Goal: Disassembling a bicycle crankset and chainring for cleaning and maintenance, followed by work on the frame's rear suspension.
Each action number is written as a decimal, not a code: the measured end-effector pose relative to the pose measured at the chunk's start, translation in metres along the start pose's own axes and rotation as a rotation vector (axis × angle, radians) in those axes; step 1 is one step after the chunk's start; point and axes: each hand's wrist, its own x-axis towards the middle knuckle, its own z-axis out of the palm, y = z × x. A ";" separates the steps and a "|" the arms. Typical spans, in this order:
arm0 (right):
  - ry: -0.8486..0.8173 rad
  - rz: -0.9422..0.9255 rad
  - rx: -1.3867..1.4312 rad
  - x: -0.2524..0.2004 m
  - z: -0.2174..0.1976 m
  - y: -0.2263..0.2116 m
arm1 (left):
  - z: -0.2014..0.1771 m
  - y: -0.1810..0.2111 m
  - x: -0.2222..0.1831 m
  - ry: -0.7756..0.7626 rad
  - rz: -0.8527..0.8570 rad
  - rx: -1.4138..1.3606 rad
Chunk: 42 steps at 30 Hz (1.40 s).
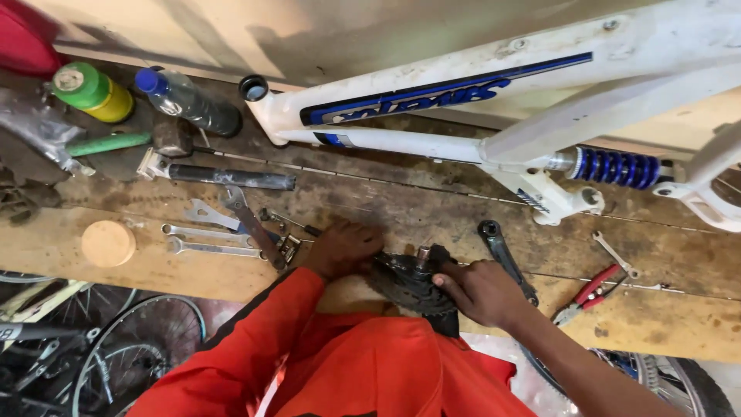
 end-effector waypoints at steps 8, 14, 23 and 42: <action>0.070 -0.101 -0.039 -0.001 0.014 0.022 | 0.018 0.000 -0.011 0.027 0.004 0.084; 0.088 -0.139 -0.022 -0.001 0.020 0.027 | 0.012 0.007 -0.007 0.096 -0.008 0.182; 0.102 -0.183 0.052 0.001 0.013 0.031 | 0.017 0.008 -0.006 0.160 0.003 0.224; 0.105 0.069 -0.143 -0.015 0.019 -0.002 | -0.081 0.037 0.047 -0.241 -0.121 -0.028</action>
